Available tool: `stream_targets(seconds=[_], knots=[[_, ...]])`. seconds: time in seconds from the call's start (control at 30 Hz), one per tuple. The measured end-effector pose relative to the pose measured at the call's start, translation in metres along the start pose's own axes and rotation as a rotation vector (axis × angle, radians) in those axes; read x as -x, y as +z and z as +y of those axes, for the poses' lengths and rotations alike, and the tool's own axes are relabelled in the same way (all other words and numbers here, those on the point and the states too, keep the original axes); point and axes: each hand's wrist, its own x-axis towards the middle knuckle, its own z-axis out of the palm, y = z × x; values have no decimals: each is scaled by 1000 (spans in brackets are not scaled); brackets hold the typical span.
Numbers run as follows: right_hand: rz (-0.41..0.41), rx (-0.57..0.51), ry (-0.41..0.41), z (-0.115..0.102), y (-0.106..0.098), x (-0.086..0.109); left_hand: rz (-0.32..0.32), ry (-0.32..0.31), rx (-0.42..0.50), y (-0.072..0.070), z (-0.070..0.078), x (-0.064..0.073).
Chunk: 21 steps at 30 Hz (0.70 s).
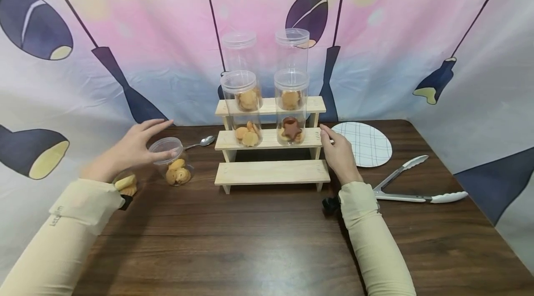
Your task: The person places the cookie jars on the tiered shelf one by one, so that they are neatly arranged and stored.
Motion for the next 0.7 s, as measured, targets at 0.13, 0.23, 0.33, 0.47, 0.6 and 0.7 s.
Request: stream_targets(seconds=[0.13,0.23,0.33,0.47,0.6,0.7], knots=[[1,-2,-5,0,0,0,-29,-35,4,15,-5,3],[3,-5,-5,1,1,1,-51,-67,4,23,-8,5],[2,-4,-2,1,2,1,-73,-90,10,29,-10,7],[1,2,-1,2,1,1,-85,-96,27,36,-12,7],[3,8,-9,2,1,0,-89,-92,17,39,-13,6],[6,8,-17,2,1,0,-90,-97,11,41,-15,5]])
